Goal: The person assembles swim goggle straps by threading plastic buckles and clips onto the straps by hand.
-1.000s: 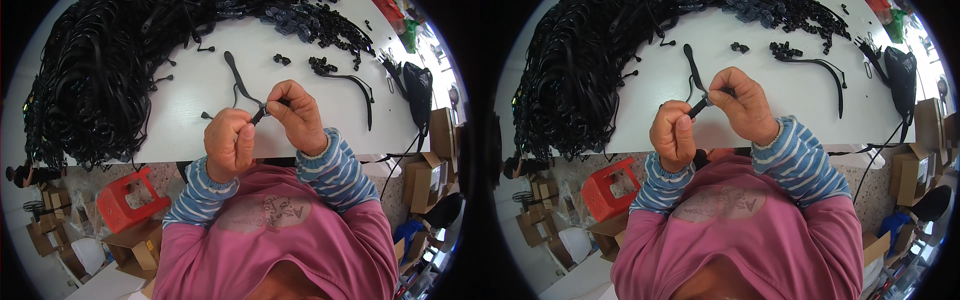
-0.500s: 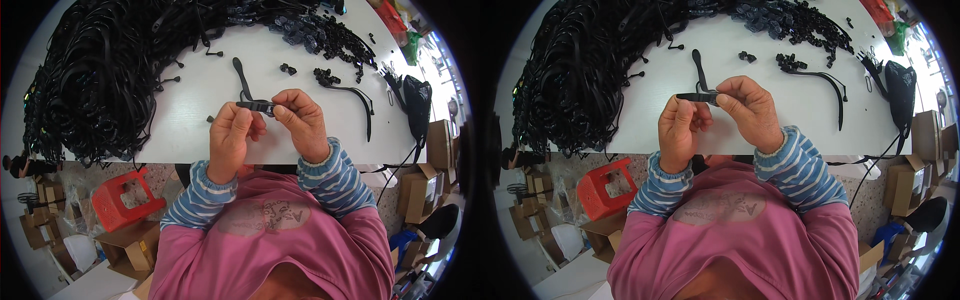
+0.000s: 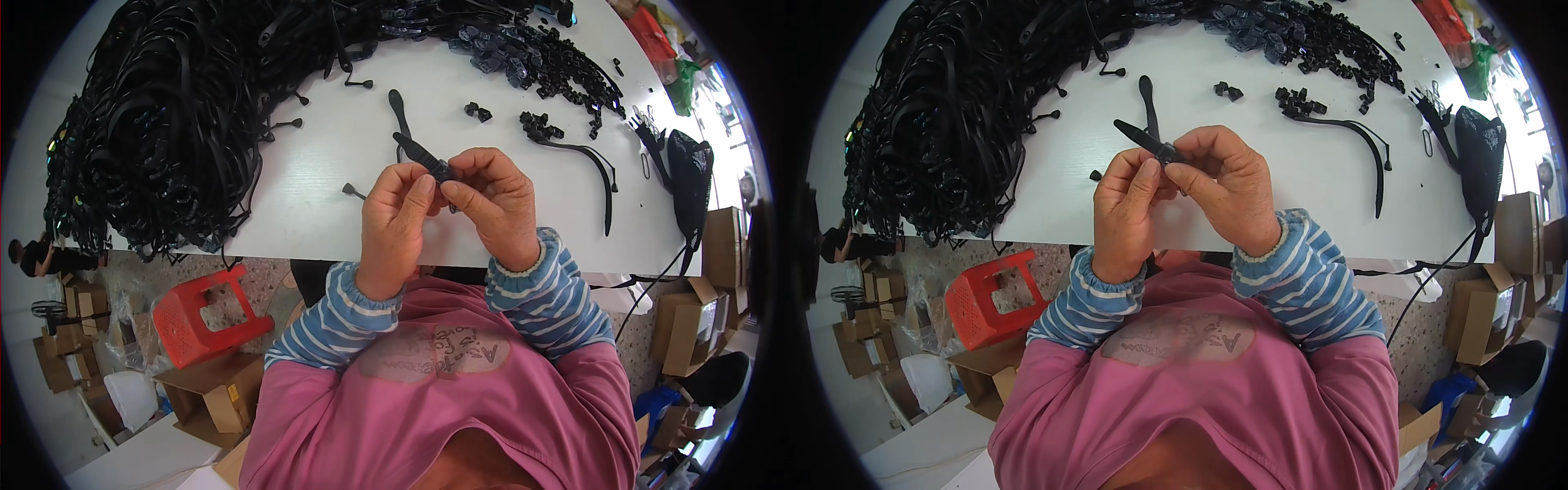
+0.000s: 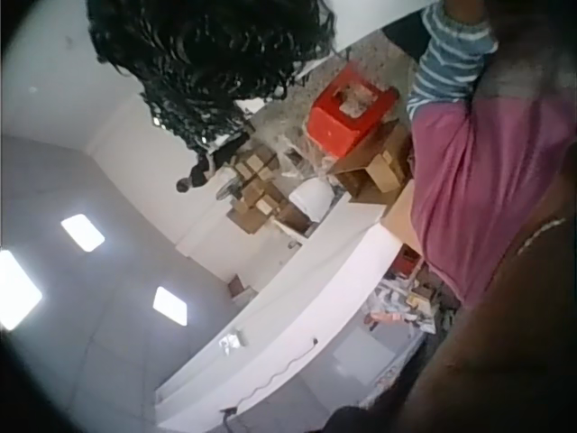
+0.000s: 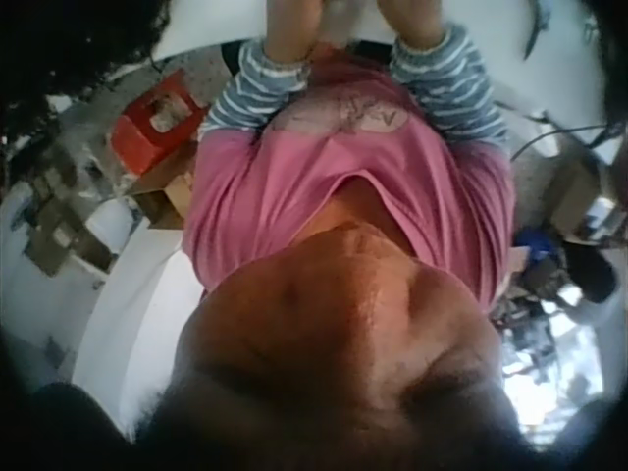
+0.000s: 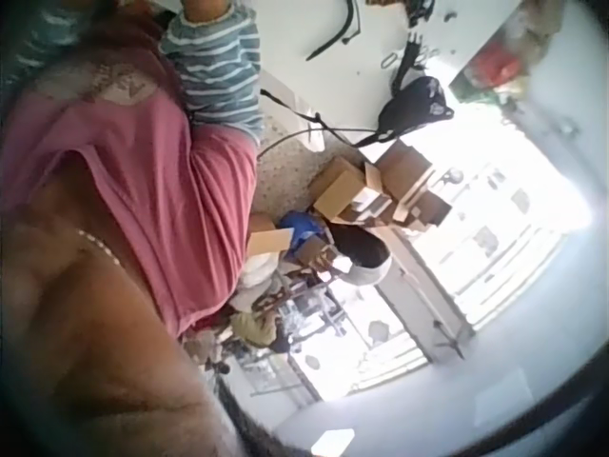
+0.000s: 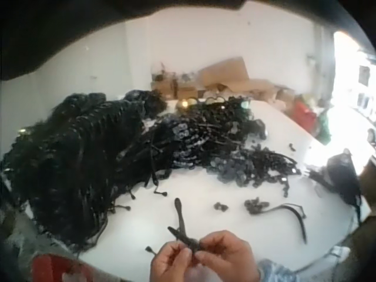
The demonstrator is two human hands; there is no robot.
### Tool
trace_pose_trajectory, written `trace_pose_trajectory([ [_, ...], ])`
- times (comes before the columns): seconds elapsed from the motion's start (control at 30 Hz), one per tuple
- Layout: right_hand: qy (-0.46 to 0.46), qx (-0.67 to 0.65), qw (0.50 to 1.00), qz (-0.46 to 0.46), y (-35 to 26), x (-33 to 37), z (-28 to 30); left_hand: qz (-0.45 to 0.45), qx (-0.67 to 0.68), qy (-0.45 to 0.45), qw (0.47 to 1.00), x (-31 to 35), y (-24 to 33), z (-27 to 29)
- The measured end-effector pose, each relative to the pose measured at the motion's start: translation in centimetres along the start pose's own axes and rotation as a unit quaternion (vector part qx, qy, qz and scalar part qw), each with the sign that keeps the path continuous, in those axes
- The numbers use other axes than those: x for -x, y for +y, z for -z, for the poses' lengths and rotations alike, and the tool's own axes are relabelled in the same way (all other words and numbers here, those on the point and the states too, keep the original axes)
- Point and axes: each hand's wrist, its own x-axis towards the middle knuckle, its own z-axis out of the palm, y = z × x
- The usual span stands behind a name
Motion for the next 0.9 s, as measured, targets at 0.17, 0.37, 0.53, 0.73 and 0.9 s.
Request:
trace_pose_trajectory([
  [0.17, 0.028, 0.136, 0.987, 0.085, 0.5, 0.1, 0.3, -0.008, 0.011, 0.009, 1.0, 0.0, -0.4, -0.4],
  [0.37, 0.011, 0.343, 0.91, 0.231, -0.3, 0.2, 0.5, -0.086, -0.018, 0.012, 0.996, 0.8, -0.6, -1.2],
  [0.53, -0.047, 0.33, 0.92, 0.208, -1.0, 0.5, 0.3, -0.075, 0.024, -0.017, 0.997, 0.3, -0.3, -0.3],
  [0.73, -0.043, 0.409, 0.886, 0.213, -2.2, 0.7, 3.1, -0.138, 0.038, 0.044, 0.989, -0.7, 1.8, 2.4],
  [0.9, 0.05, 0.616, 0.774, 0.137, -6.7, -1.1, 10.0, -0.091, -0.015, 0.046, 0.995, -1.0, 3.4, 5.9],
])
